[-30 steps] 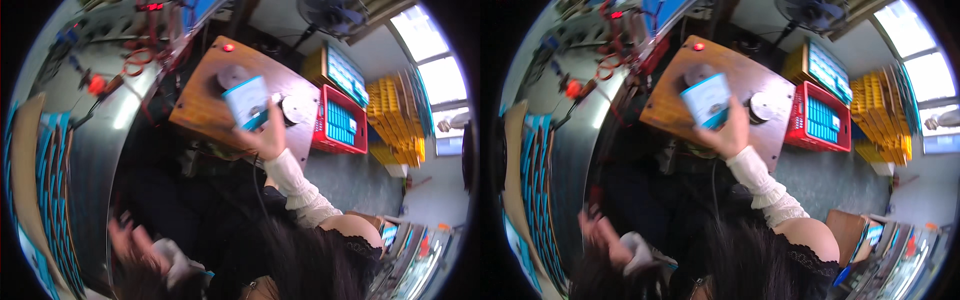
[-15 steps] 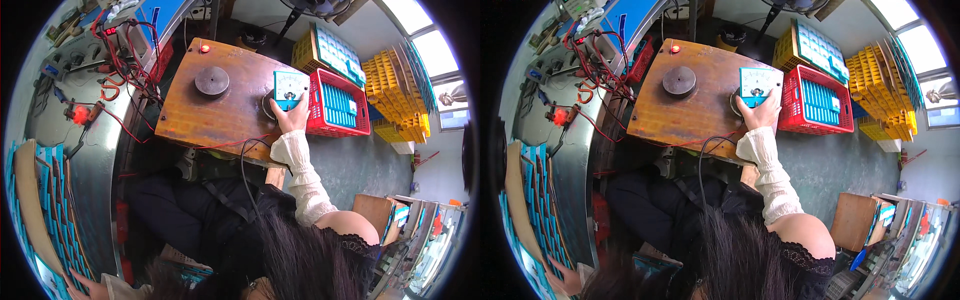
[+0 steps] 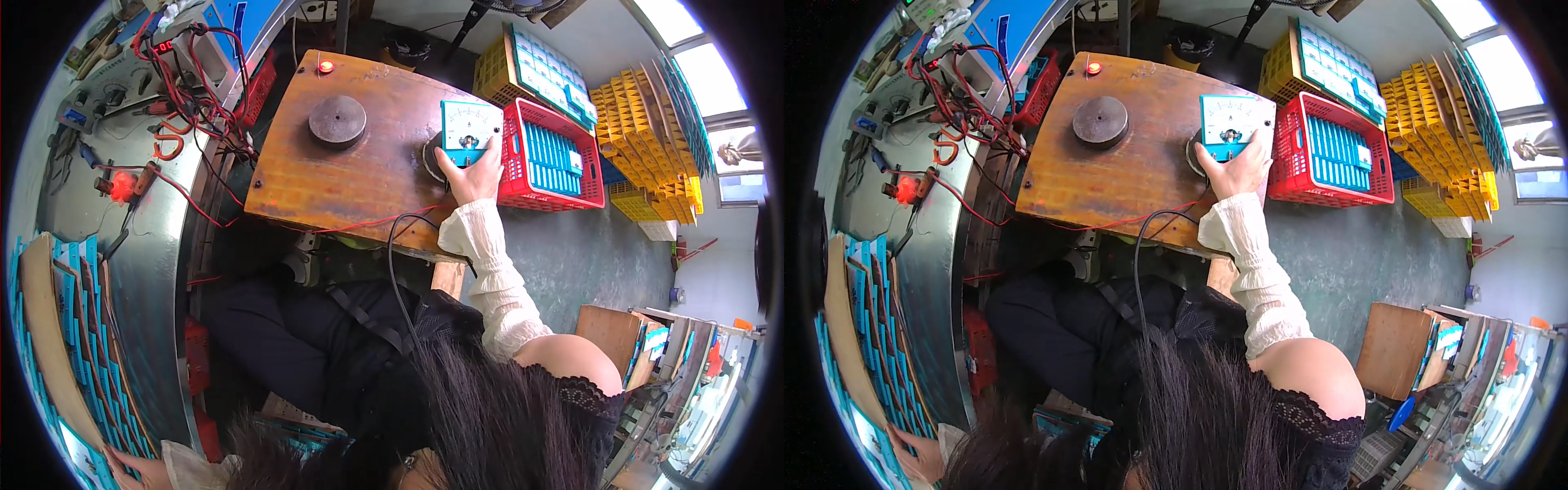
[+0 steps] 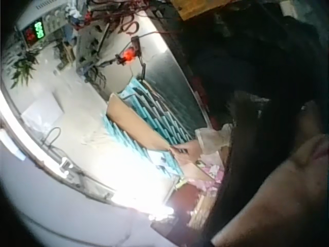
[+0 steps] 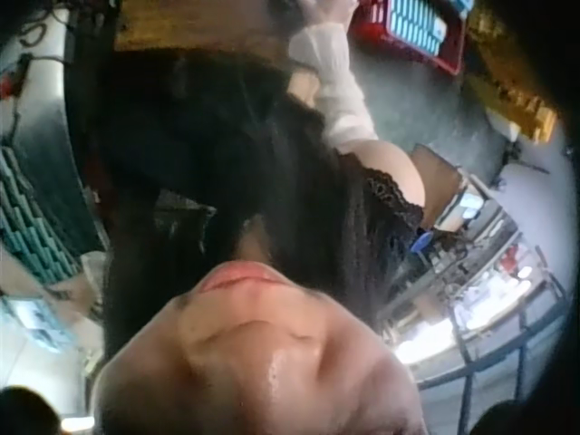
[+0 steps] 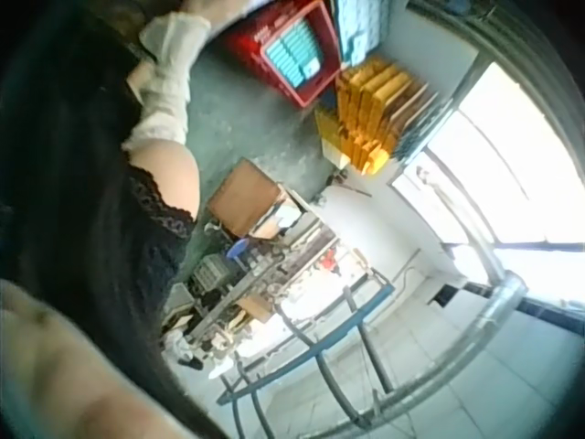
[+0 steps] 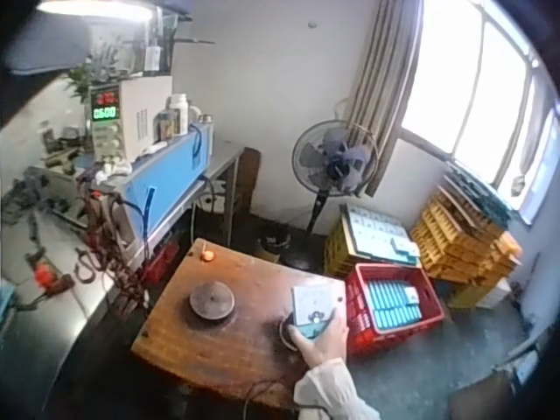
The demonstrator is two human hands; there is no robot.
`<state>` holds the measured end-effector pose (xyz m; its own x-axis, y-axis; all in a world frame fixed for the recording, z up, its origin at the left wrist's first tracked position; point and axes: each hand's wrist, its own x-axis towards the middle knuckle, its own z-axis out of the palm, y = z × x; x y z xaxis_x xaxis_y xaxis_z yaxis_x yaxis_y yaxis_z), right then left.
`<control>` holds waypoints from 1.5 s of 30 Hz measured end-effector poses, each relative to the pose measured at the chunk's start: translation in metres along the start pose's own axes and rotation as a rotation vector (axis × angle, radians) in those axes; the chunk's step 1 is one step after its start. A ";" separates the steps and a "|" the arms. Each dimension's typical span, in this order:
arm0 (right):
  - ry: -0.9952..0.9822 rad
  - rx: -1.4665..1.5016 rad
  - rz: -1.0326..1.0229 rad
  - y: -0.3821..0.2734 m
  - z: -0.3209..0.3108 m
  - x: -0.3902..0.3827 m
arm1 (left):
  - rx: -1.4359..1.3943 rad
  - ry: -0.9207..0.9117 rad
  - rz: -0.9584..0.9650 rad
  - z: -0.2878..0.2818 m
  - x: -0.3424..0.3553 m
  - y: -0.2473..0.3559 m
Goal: Testing analog ammeters at a specialized testing station using hand probes.
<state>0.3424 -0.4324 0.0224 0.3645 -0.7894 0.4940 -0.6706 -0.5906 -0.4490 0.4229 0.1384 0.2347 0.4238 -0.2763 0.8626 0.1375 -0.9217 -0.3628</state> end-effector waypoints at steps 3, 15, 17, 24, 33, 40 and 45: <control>-0.041 0.009 0.016 -0.001 -0.001 0.001 | -0.099 0.043 -0.029 0.008 -0.005 -0.008; -0.163 0.026 0.100 0.004 -0.003 0.003 | -0.063 0.148 -0.191 0.028 -0.027 -0.025; -0.171 0.040 0.101 0.004 -0.003 0.003 | -0.032 0.136 -0.142 0.024 -0.024 -0.022; -0.170 0.073 0.105 0.002 -0.007 0.004 | -0.017 0.152 -0.190 0.017 -0.038 -0.019; -0.268 0.279 -0.094 -0.081 0.033 0.015 | -0.296 -0.057 -0.350 -0.035 -0.064 0.062; -0.296 0.434 -0.301 -0.134 0.097 0.019 | -0.663 -0.440 -0.515 -0.064 -0.091 0.085; -0.245 0.656 -0.363 -0.126 0.103 0.027 | -0.818 -0.504 -0.948 -0.085 -0.133 0.092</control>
<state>0.5035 -0.3970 0.0155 0.6708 -0.4978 0.5497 0.0078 -0.7364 -0.6765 0.3029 0.0667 0.1169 0.7681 0.5188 0.3754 0.0646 -0.6460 0.7606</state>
